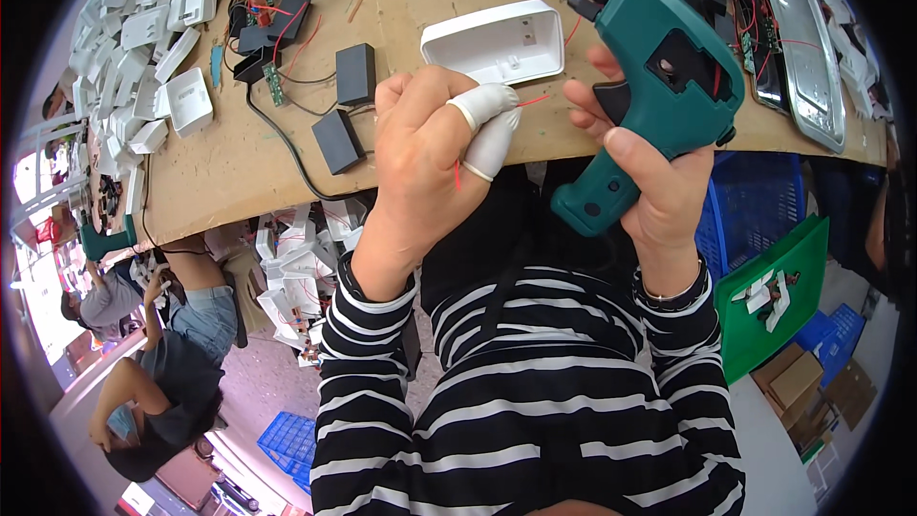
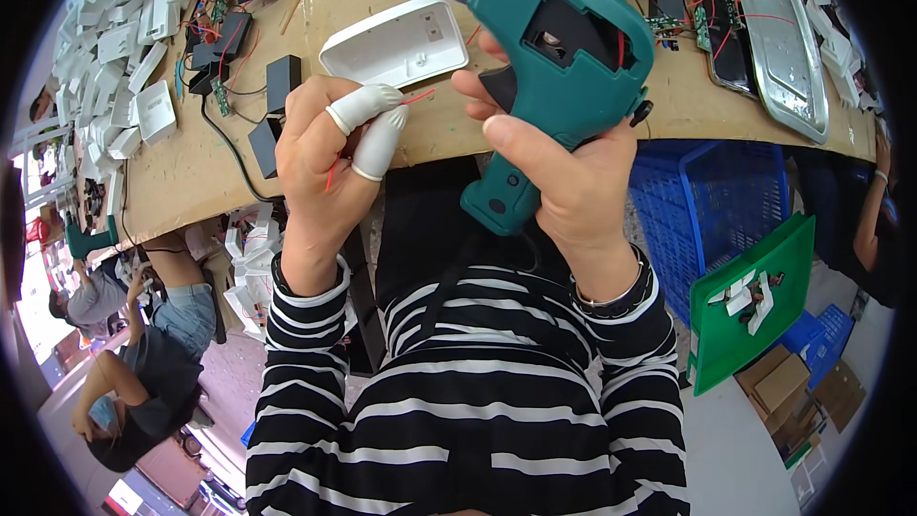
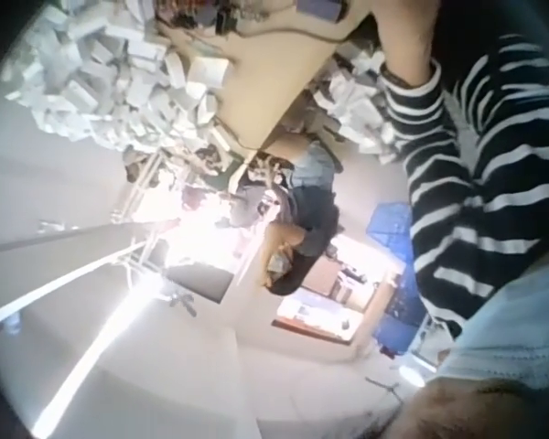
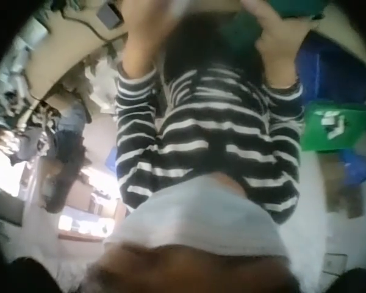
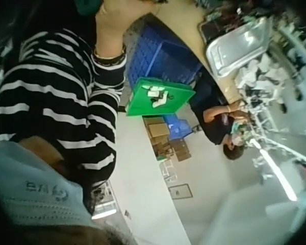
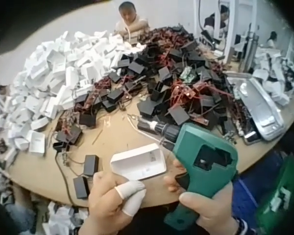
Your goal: Soldering red wires into white plastic housings using a handheld soldering tool.
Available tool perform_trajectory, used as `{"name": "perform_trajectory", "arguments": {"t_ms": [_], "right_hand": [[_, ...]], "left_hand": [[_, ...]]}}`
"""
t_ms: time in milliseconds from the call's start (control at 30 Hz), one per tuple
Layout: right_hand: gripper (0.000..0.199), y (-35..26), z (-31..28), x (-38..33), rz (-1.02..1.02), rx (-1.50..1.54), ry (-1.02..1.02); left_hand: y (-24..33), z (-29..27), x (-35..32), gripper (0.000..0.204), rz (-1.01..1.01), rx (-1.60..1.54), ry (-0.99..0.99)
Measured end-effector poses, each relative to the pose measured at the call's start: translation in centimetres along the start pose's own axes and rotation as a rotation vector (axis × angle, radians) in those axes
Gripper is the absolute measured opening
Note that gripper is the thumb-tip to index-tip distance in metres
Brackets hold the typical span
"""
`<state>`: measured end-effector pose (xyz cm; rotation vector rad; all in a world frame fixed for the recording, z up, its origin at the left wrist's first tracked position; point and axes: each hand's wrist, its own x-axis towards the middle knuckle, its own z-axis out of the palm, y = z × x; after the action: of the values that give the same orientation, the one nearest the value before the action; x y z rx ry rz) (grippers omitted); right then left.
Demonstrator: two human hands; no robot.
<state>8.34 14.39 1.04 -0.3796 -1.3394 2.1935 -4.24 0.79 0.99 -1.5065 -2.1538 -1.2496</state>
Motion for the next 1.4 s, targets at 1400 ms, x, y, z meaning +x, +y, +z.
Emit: {"name": "perform_trajectory", "arguments": {"t_ms": [1400], "right_hand": [[0.059,-3.6,-3.7,-9.9,-0.047,-0.630,-0.191]], "left_hand": [[-1.2,2.6,2.9,0.008,0.089,0.425,0.027]]}}
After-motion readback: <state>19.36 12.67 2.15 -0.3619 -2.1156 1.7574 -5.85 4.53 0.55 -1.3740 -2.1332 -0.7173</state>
